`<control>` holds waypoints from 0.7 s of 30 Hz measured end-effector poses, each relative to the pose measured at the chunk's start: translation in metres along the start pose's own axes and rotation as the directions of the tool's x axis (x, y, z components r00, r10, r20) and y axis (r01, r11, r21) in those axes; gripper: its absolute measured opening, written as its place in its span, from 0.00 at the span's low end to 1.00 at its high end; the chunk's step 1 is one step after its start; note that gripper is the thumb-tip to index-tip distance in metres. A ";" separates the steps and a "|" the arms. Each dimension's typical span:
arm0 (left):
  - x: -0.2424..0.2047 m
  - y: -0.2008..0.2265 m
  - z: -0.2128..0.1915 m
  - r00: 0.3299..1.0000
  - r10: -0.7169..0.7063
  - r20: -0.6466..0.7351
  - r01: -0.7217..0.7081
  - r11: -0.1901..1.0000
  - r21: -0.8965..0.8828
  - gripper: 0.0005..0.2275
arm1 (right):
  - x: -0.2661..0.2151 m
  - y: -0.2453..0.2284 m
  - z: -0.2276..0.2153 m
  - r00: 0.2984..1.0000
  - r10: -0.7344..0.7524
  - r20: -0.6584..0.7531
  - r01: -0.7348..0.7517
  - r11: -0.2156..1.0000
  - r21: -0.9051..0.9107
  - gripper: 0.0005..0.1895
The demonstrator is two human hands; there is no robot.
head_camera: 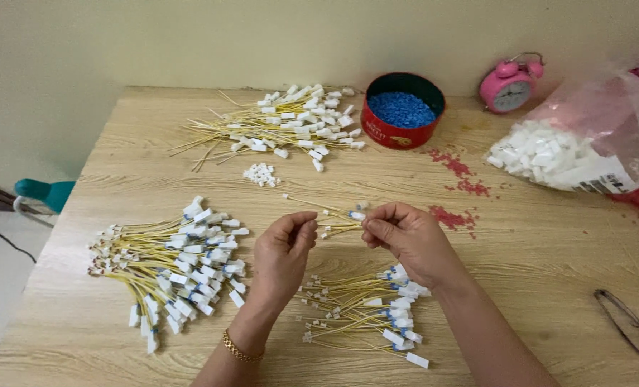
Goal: Assemble small red components into white connectors at the end of yellow wire bundles.
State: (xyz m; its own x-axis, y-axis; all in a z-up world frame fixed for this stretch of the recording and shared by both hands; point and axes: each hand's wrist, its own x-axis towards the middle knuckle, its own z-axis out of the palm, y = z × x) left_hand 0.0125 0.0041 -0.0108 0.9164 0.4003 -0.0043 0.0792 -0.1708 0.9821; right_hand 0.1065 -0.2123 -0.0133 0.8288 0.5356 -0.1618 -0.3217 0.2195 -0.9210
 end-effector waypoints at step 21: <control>-0.010 0.004 0.003 0.978 -0.114 0.173 0.195 0.792 -0.578 0.11 | -0.031 -0.033 0.075 0.950 -0.312 0.013 0.236 0.690 -0.684 0.06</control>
State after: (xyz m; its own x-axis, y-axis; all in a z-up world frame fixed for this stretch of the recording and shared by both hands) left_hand 0.0052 -0.0034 -0.0070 0.9555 0.2548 -0.1484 0.0141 0.4633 0.8861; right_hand 0.0575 -0.1747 0.0489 0.8819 0.4507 0.1381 0.2865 -0.2799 -0.9163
